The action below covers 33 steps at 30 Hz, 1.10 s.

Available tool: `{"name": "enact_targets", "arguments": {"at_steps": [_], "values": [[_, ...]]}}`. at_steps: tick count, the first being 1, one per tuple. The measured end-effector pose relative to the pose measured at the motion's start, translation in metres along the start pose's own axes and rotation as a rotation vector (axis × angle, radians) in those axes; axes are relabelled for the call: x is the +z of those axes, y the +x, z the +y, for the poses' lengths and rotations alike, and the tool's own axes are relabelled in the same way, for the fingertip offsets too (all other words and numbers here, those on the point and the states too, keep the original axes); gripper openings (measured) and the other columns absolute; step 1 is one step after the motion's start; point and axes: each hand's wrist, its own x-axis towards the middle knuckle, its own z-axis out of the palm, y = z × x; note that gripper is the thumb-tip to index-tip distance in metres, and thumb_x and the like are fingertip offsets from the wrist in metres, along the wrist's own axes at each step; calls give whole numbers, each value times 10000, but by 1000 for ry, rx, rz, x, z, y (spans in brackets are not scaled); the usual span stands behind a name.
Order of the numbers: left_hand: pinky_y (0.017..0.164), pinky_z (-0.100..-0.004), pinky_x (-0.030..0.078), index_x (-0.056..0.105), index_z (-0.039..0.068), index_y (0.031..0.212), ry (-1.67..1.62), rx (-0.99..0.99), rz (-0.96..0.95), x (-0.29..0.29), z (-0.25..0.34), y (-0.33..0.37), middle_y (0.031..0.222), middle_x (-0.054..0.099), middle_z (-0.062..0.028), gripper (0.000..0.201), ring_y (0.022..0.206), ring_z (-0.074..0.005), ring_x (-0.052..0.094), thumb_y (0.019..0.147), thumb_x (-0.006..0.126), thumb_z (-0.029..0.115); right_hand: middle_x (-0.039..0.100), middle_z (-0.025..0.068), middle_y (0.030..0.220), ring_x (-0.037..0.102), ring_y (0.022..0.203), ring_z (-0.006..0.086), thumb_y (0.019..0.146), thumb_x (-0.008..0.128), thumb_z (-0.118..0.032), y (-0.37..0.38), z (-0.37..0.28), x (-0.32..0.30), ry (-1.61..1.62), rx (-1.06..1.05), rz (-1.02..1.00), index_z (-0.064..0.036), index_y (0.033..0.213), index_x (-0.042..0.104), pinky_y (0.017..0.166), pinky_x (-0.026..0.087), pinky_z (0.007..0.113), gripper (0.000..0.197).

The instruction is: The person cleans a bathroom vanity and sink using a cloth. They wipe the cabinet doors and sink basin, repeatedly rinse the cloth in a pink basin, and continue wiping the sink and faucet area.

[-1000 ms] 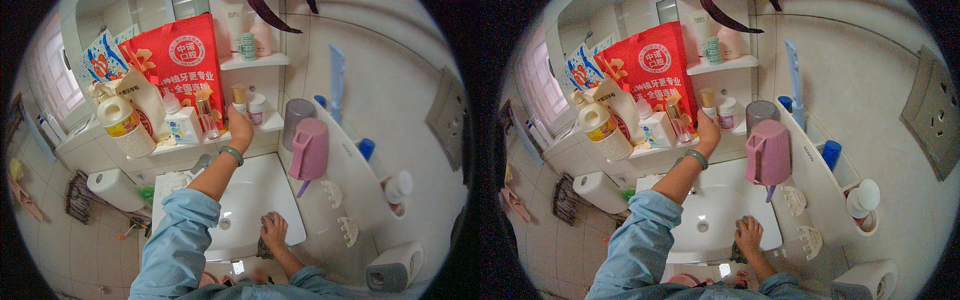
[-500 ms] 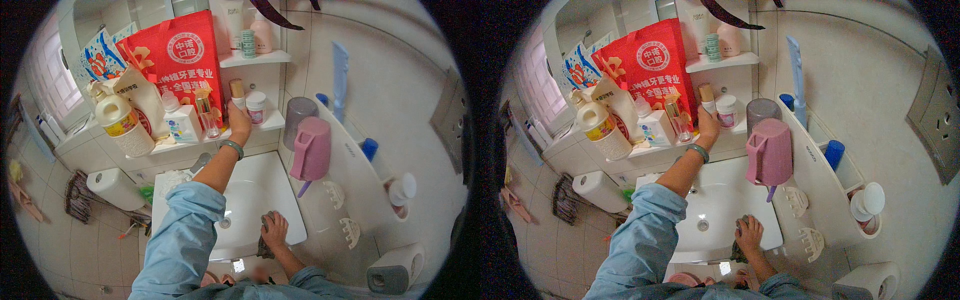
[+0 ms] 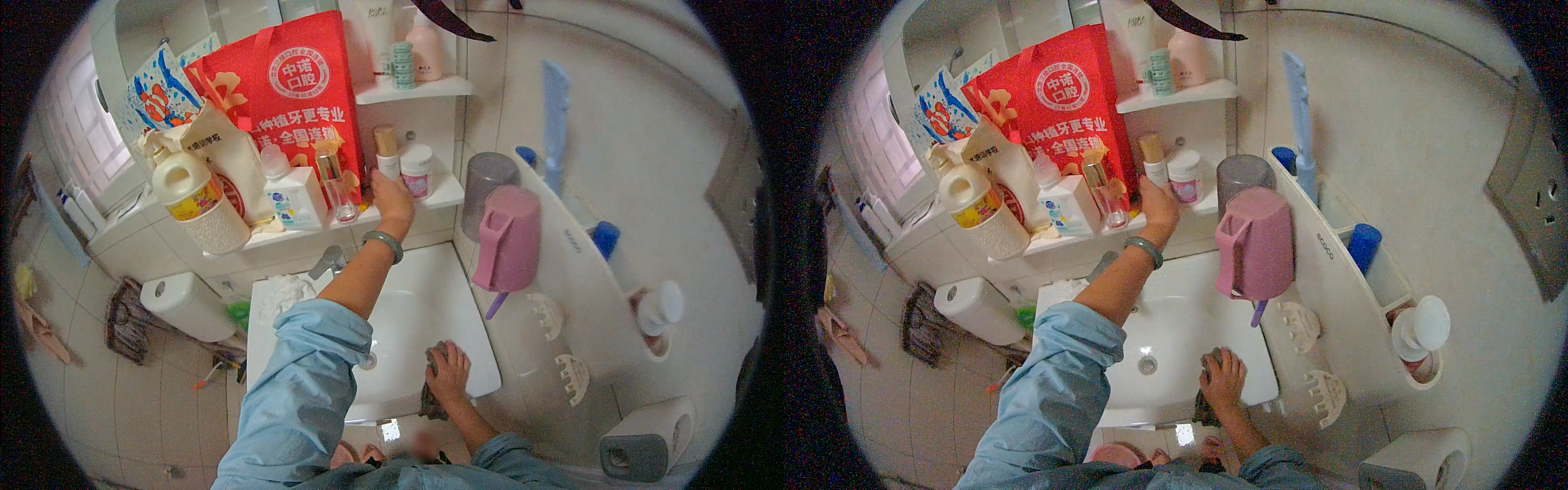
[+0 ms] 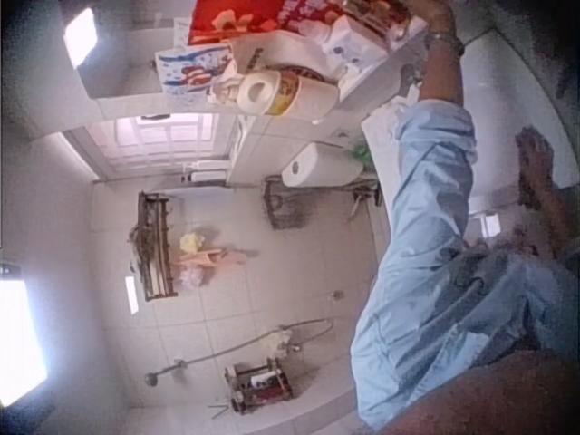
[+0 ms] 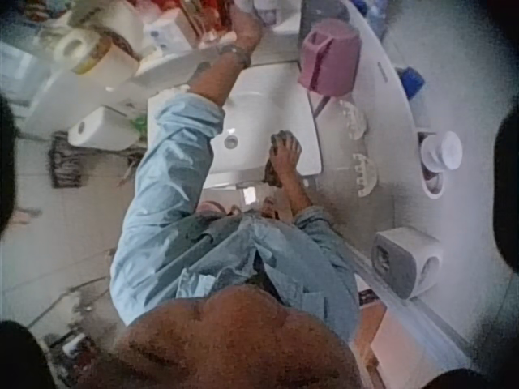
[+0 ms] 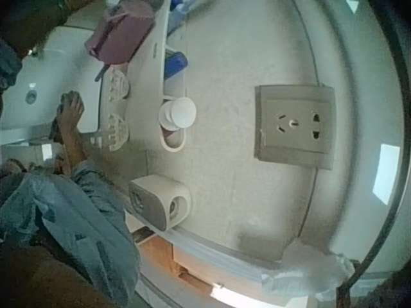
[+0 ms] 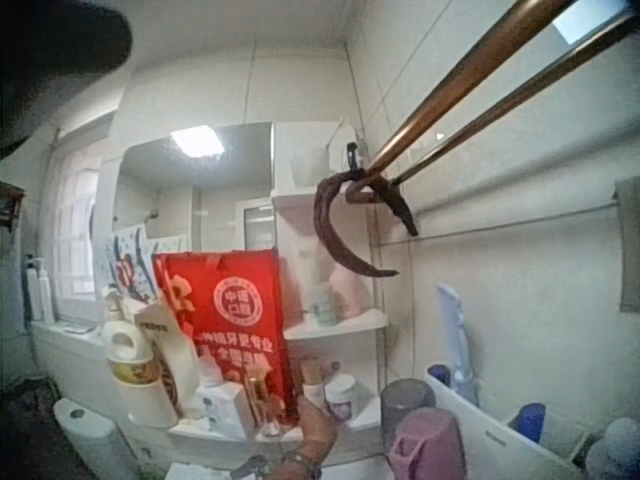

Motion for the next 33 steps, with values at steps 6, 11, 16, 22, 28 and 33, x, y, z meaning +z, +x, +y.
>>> {"name": "enact_targets", "arguments": {"at_steps": [6, 11, 16, 22, 28, 33], "values": [[970, -464, 364, 380, -86, 1223, -10, -18, -98, -5, -9, -11, 1157, 501, -289, 471, 1105, -433, 469, 805, 558, 41, 465, 156, 1259, 415, 1181, 352, 664, 695, -194, -2, -4, 1, 6, 14, -37, -118, 1092, 601, 990, 305, 509, 444], [996, -462, 326, 370, -98, 1222, -18, 78, 131, -6, 7, -33, 1181, 451, -293, 483, 1143, -439, 421, 781, 548, -14, 448, 176, 1286, 400, 1202, 363, 671, 687, -192, -5, 0, 4, 23, 22, -46, -119, 1115, 587, 1014, 286, 525, 461], [939, -458, 364, 423, -38, 1155, 37, 149, 86, -13, 8, -42, 1103, 454, -248, 421, 1064, -403, 451, 772, 591, 15, 438, 189, 1297, 395, 1207, 372, 687, 665, -208, -5, 3, 9, 13, 20, -70, -98, 1103, 597, 1014, 278, 522, 436], [875, -471, 394, 455, -9, 1126, 170, 171, 63, -20, 3, -46, 1082, 469, -210, 385, 1028, -391, 466, 770, 598, 22, 430, 184, 1304, 392, 1213, 368, 691, 668, -195, -5, 4, 8, 19, 26, -74, -102, 1114, 587, 1024, 268, 516, 441], [820, -466, 424, 516, 33, 1101, 259, 225, 0, -27, -6, -47, 1063, 484, -199, 322, 988, -378, 498, 785, 581, 47, 460, 190, 1272, 406, 1204, 370, 676, 685, -194, -6, -2, 10, 19, 34, -73, -108, 1104, 593, 1017, 280, 524, 446], [809, -455, 424, 558, 41, 1098, 280, 192, -44, -29, -1, -51, 1021, 501, -181, 303, 963, -366, 499, 796, 563, 65, 463, 194, 1268, 419, 1194, 371, 673, 686, -173, -7, 2, 11, 16, 12, -56, -100, 1089, 595, 1009, 291, 526, 432]]}}
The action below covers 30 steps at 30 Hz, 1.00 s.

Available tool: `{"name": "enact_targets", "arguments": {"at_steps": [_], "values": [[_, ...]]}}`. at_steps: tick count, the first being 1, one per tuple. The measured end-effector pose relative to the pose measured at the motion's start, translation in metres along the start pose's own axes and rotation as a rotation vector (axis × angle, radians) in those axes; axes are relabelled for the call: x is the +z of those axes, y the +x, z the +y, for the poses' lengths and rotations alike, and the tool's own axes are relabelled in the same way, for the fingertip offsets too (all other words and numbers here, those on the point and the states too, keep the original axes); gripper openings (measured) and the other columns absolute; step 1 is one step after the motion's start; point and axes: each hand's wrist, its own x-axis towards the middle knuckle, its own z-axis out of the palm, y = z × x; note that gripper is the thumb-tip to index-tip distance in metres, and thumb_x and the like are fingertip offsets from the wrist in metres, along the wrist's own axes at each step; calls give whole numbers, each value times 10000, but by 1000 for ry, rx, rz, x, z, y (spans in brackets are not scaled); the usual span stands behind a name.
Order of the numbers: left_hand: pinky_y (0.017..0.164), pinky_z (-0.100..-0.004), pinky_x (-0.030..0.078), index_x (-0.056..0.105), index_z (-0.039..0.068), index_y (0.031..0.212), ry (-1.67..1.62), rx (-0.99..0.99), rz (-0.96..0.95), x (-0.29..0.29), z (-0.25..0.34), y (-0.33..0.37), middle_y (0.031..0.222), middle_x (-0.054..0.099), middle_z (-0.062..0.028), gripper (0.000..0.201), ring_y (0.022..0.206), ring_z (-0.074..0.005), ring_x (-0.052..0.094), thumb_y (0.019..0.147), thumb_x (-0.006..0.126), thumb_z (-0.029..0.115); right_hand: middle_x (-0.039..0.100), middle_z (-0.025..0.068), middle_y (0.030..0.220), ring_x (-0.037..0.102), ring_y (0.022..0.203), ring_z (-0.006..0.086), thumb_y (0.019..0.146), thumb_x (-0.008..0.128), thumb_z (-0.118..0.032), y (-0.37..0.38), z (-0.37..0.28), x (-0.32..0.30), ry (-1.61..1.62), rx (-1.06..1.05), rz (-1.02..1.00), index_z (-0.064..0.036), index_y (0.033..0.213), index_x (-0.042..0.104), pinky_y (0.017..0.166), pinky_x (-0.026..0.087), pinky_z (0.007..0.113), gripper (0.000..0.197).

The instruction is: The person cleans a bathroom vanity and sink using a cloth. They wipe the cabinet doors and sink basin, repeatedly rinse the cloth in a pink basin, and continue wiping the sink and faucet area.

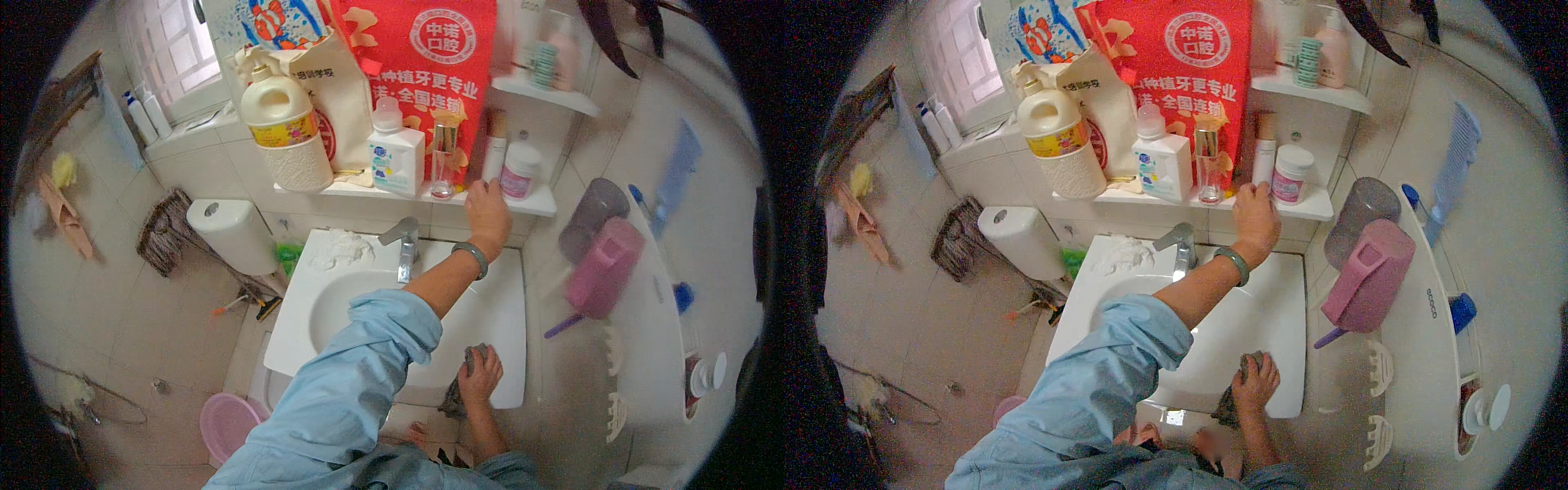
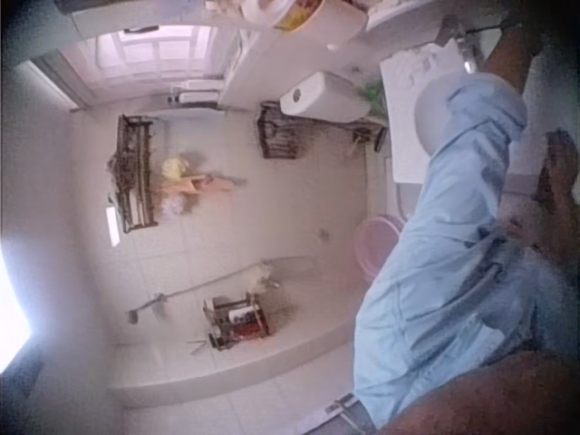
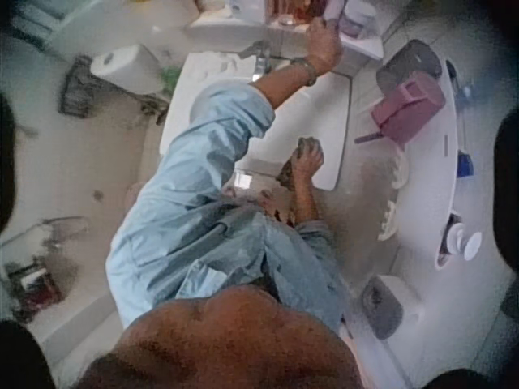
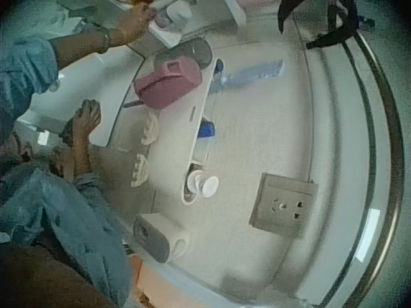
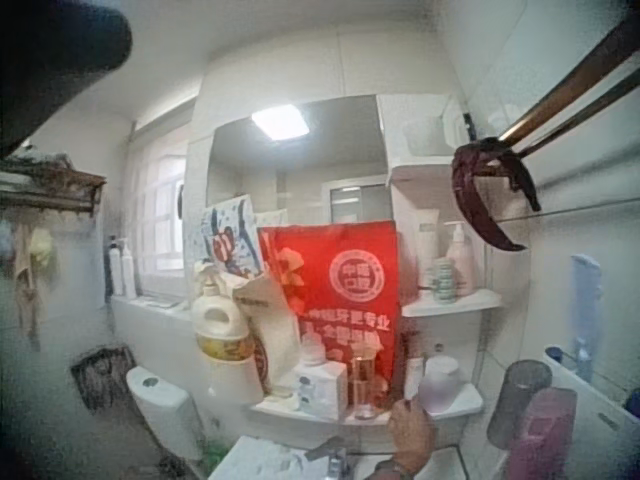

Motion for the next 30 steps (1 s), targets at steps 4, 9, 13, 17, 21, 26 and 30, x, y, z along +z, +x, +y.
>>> {"name": "enact_targets", "arguments": {"at_steps": [4, 9, 13, 17, 21, 26, 30], "values": [[808, -444, 424, 581, 37, 1061, 14, 12, 11, 0, 1, 0, 988, 504, -170, 265, 956, -352, 496, 798, 556, 64, 466, 190, 1266, 422, 1190, 374, 665, 690, -169, 1, 2, 1, -22, 1, -2, -99, 1088, 596, 1006, 300, 525, 438], [819, -443, 413, 596, 46, 1013, -4, 38, 51, 4, -8, -1, 961, 503, -153, 226, 951, -337, 494, 792, 562, 84, 457, 196, 1280, 420, 1195, 384, 658, 698, -167, 1, 1, 6, -2, 1, -22, -102, 1097, 591, 1004, 301, 528, 456], [826, -445, 396, 594, 59, 1006, -17, 46, 17, 7, -7, -4, 958, 495, -144, 228, 955, -319, 486, 784, 578, 107, 448, 206, 1291, 407, 1208, 395, 656, 696, -164, 0, 5, 9, -13, 5, -45, -109, 1119, 583, 1002, 296, 540, 480], [848, -428, 383, 591, 65, 996, 2, 118, 76, 6, -12, -10, 959, 499, -141, 229, 980, -307, 480, 773, 585, 114, 447, 212, 1294, 399, 1214, 401, 680, 683, -166, -2, 7, 11, -31, -4, -59, -110, 1142, 573, 995, 292, 559, 479], [907, -416, 361, 575, 33, 1002, 1, 181, 109, 8, -15, -12, 978, 514, -145, 267, 1018, -306, 479, 756, 595, 135, 440, 226, 1302, 410, 1201, 413, 720, 667, -191, -4, 12, 17, -77, -20, -61, -105, 1161, 559, 987, 290, 573, 462], [955, -417, 341, 565, -2, 1037, 33, 224, 38, 9, -24, -11, 1014, 525, -155, 328, 1068, -306, 468, 754, 593, 160, 442, 247, 1303, 422, 1190, 426, 749, 647, -209, -4, 14, 20, -27, -32, -57, -101, 1180, 548, 986, 287, 577, 455], [973, -421, 331, 576, -3, 1018, 5, 248, 26, 6, -26, -14, 1021, 526, -164, 298, 1072, -317, 466, 764, 582, 153, 462, 257, 1279, 438, 1173, 429, 766, 635, -214, -3, 14, 21, -78, -51, -60, -96, 1176, 551, 986, 301, 554, 435]]}}
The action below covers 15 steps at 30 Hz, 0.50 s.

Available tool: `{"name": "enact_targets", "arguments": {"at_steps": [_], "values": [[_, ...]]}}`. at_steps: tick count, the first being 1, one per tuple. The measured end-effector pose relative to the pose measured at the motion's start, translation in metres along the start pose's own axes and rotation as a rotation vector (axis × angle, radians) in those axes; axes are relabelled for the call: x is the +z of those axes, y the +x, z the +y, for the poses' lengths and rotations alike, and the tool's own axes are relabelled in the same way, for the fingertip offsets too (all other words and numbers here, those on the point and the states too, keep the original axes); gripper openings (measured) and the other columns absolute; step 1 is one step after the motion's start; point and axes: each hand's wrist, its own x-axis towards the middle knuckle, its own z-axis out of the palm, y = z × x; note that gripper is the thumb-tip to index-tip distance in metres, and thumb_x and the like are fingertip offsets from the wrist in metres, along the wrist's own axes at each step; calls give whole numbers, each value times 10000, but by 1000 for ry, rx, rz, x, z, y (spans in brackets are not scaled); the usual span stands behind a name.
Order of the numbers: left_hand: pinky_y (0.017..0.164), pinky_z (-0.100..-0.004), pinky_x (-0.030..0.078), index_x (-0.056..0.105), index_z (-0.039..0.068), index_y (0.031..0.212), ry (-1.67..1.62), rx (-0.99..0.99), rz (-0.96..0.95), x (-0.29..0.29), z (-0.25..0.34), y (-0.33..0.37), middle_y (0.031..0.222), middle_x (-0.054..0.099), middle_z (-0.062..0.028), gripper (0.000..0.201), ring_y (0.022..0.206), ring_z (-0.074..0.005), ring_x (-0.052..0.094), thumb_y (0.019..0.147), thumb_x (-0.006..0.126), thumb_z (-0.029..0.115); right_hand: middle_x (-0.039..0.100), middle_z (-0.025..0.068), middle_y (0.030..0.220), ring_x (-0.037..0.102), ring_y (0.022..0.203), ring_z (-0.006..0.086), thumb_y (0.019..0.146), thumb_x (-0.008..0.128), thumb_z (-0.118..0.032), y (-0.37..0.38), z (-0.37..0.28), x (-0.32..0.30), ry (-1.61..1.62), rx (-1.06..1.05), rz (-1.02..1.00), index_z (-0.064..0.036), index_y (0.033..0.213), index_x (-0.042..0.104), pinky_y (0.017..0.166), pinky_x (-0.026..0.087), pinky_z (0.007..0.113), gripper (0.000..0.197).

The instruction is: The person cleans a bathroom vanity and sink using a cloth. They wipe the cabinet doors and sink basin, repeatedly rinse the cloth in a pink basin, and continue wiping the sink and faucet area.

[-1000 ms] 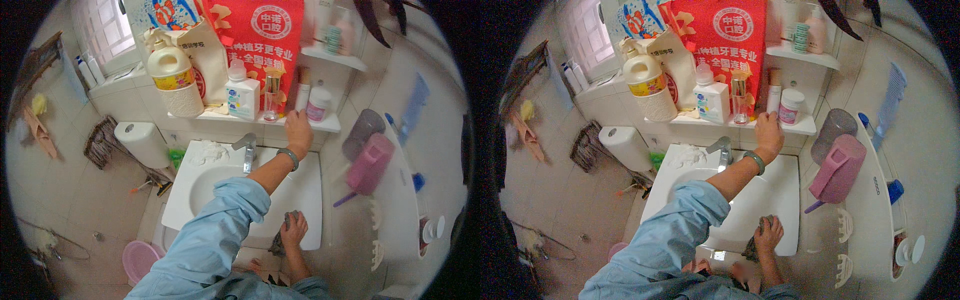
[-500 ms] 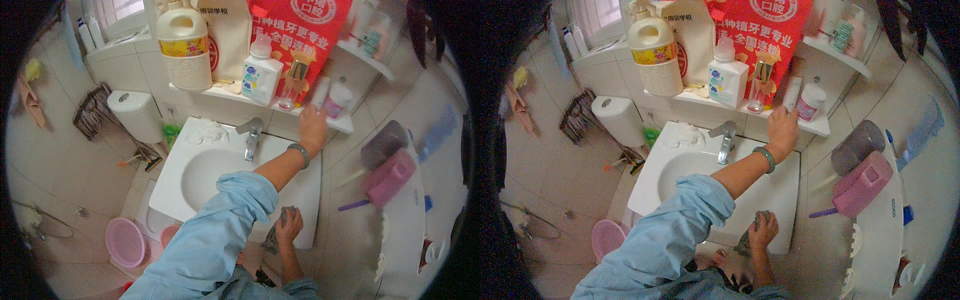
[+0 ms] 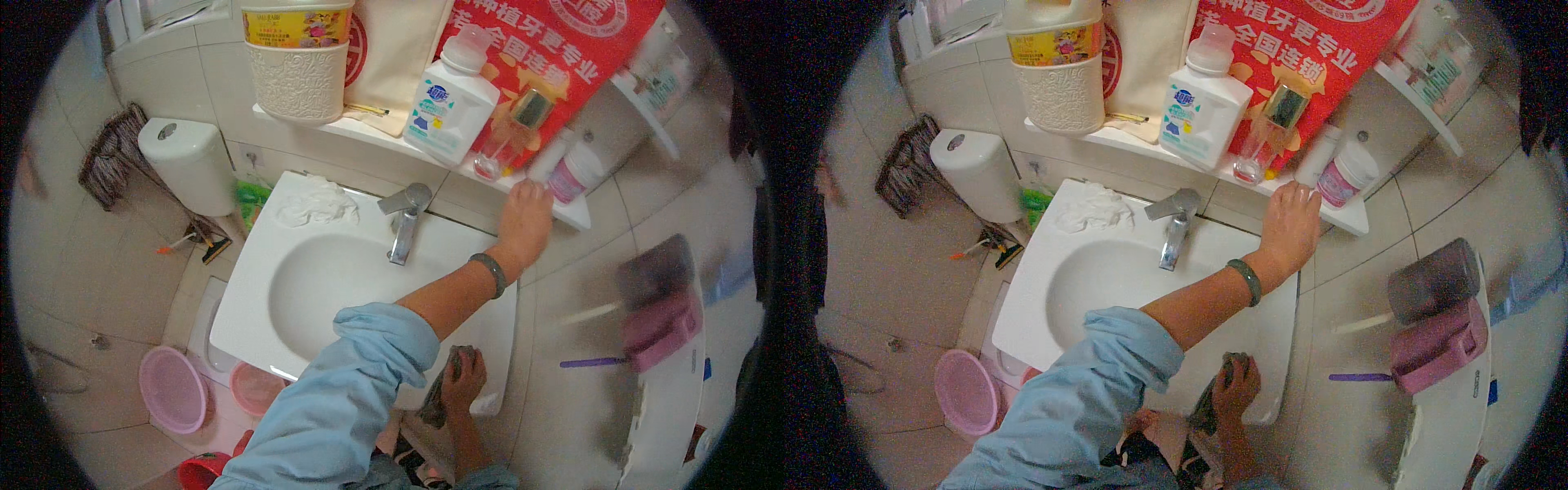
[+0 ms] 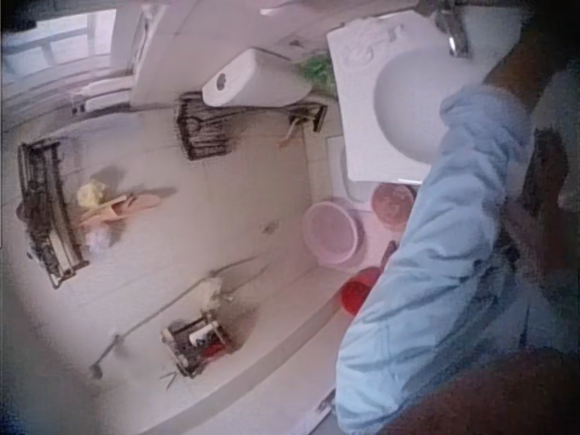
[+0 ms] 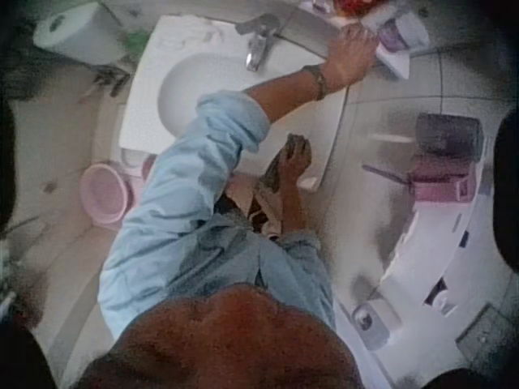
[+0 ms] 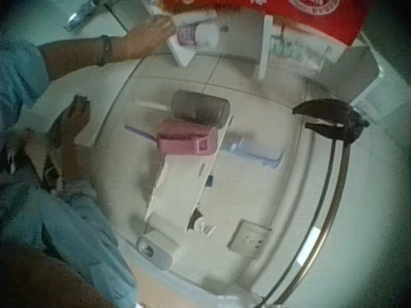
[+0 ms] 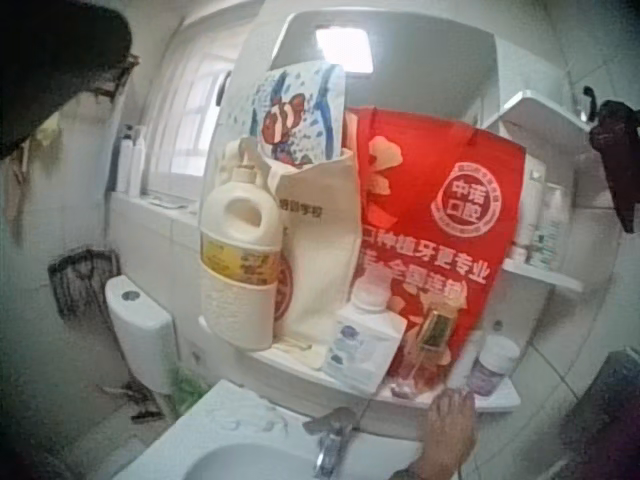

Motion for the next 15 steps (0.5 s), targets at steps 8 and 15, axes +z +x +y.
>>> {"name": "enact_targets", "arguments": {"at_steps": [8, 15], "values": [[965, -421, 335, 572, -8, 960, -124, 76, -13, -7, -8, -3, 988, 517, -181, 246, 1057, -317, 467, 757, 583, 130, 466, 261, 1277, 448, 1155, 442, 756, 653, -187, 3, -4, -5, 31, 13, -9, -88, 1159, 568, 985, 314, 540, 424], [974, -433, 337, 541, -38, 994, -181, 15, 3, -8, -8, -2, 1092, 489, -216, 294, 1092, -343, 453, 757, 595, 128, 442, 257, 1308, 429, 1179, 430, 739, 664, -163, 2, -17, -12, 19, 50, -34, -78, 1159, 568, 1004, 297, 521, 440]]}}
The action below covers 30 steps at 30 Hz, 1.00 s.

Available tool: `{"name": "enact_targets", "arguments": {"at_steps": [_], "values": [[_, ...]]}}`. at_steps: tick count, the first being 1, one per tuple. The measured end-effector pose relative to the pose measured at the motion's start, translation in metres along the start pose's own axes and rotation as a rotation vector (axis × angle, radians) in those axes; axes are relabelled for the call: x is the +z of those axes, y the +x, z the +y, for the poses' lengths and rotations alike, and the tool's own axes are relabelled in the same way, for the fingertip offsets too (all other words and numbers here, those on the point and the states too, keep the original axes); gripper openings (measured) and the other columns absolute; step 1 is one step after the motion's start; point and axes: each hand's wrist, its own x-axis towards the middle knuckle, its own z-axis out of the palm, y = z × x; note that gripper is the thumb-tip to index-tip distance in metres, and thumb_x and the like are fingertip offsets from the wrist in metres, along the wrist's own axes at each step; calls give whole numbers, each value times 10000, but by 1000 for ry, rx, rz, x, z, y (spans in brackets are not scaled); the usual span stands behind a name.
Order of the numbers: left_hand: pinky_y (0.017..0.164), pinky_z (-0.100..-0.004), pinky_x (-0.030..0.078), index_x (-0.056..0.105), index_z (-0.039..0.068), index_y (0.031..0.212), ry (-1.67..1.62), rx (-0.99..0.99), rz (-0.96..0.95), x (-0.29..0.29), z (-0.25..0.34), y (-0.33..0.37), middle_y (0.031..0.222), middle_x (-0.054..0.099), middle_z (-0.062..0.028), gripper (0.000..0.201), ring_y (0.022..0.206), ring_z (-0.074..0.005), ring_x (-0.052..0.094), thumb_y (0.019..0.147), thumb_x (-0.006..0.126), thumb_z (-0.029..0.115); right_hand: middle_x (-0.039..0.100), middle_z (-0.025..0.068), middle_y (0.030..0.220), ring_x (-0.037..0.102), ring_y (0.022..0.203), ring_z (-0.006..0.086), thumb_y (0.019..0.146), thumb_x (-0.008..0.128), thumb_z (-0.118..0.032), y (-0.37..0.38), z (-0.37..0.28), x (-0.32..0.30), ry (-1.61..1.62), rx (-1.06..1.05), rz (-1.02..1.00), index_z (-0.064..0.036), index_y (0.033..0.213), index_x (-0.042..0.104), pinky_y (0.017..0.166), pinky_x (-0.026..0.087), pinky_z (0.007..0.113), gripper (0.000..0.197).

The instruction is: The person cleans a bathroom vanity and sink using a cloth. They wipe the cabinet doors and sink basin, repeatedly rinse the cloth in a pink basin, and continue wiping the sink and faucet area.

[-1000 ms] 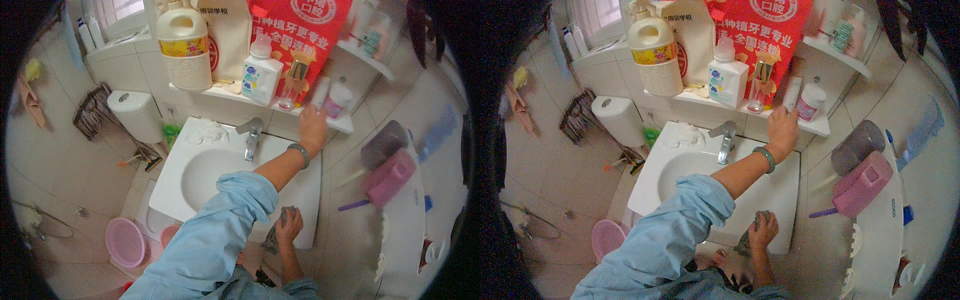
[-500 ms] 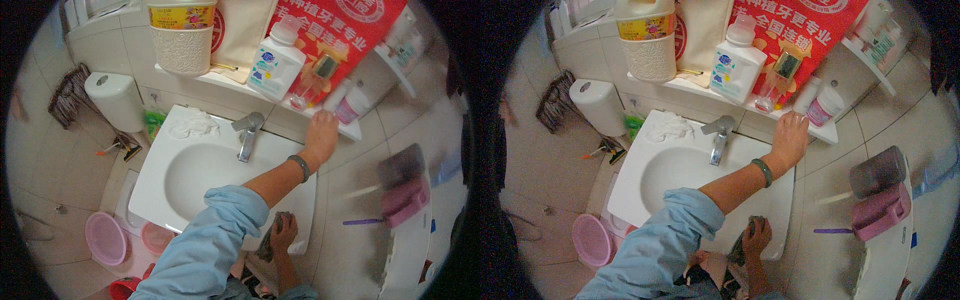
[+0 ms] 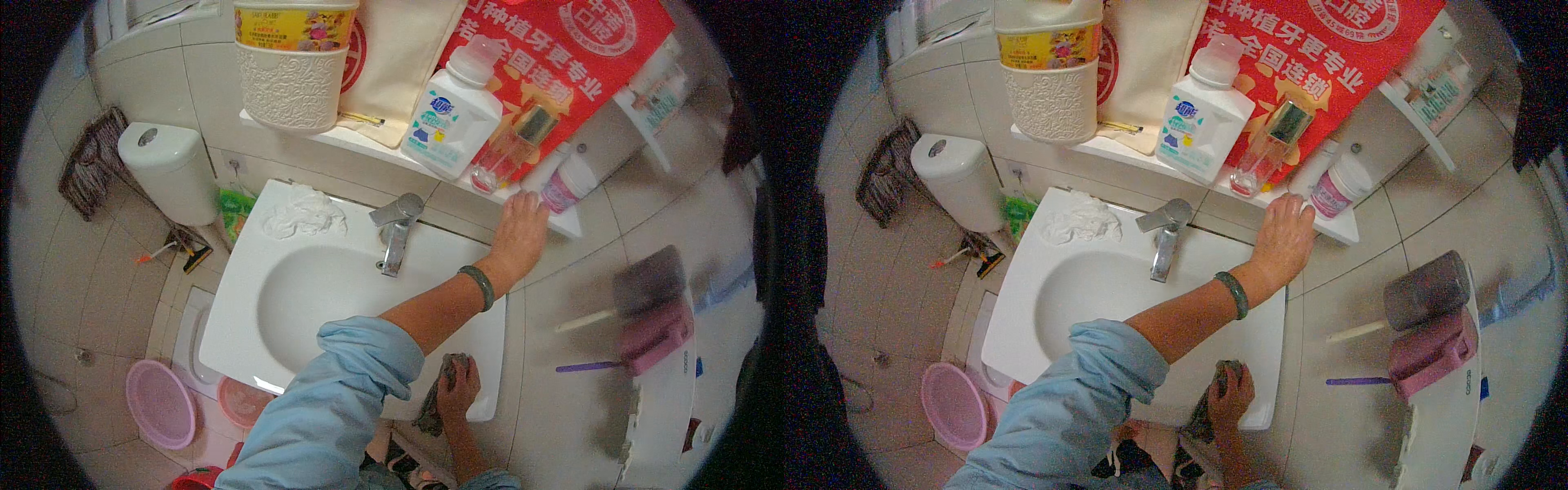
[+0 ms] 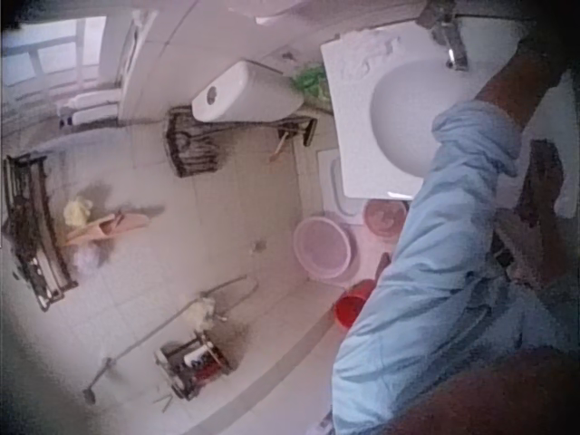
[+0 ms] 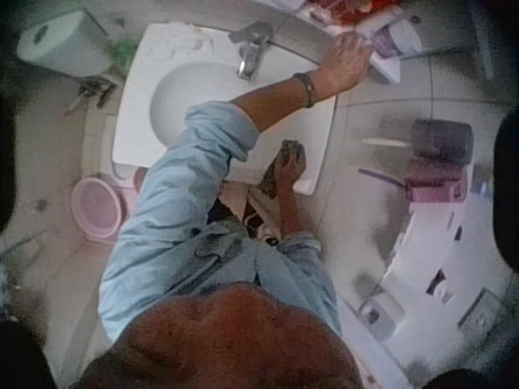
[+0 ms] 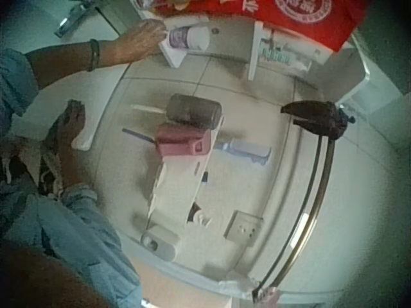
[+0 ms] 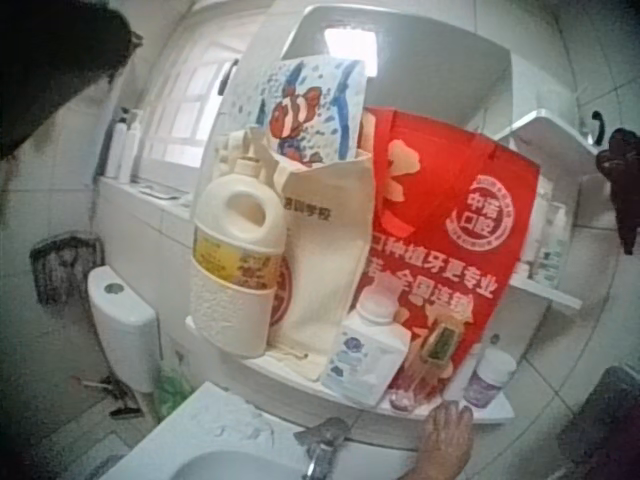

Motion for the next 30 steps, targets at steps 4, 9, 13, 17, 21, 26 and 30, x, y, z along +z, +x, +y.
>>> {"name": "enact_targets", "arguments": {"at_steps": [4, 9, 13, 17, 21, 26, 30], "values": [[994, -442, 335, 468, -76, 1143, -81, -165, -38, -1, 9, 7, 1198, 460, -251, 444, 1158, -377, 424, 781, 601, 143, 426, 260, 1324, 410, 1203, 427, 730, 652, -167, -1, 8, 1, 6, 19, -26, -85, 1169, 567, 1010, 290, 523, 454], [1012, -460, 328, 368, -84, 1276, -143, -278, -34, -16, 16, 22, 1256, 439, -282, 576, 1192, -412, 412, 800, 620, 120, 454, 234, 1275, 436, 1148, 409, 687, 670, -181, 1, 13, 7, -35, -26, 43, -83, 1135, 572, 976, 313, 536, 469], [981, -464, 354, 334, -93, 1300, -173, -395, -78, -15, 25, 33, 1235, 455, -288, 604, 1166, -412, 437, 811, 614, 124, 457, 228, 1261, 423, 1151, 414, 690, 665, -197, 2, 17, 9, -24, -52, 93, -83, 1116, 574, 961, 313, 566, 450], [938, -478, 380, 360, -76, 1279, -103, -460, -48, -9, 28, 39, 1193, 496, -274, 566, 1129, -399, 479, 817, 610, 135, 457, 218, 1261, 415, 1159, 415, 695, 664, -213, 1, 9, 4, -25, -34, 71, -91, 1108, 585, 964, 311, 567, 438], [875, -484, 415, 440, -34, 1201, -44, -591, -79, -7, 30, 52, 1112, 573, -225, 449, 1058, -374, 543, 828, 596, 162, 456, 201, 1269, 409, 1174, 405, 698, 665, -207, 1, 9, 2, 10, 11, 66, -103, 1093, 605, 975, 305, 566, 413], [838, -478, 439, 508, -4, 1085, 75, -621, -137, -4, 27, 63, 1030, 610, -224, 332, 991, -372, 580, 822, 585, 183, 461, 182, 1268, 409, 1183, 389, 706, 663, -206, 2, 0, -8, 12, 34, 58, -120, 1088, 616, 987, 301, 558, 394], [800, -483, 470, 487, -9, 1064, 160, -567, -160, 1, 20, 65, 968, 623, -235, 347, 923, -399, 605, 825, 603, 214, 464, 172, 1268, 408, 1187, 379, 697, 668, -212, 2, -1, -10, -2, 25, 79, -122, 1084, 619, 994, 303, 543, 400]]}}
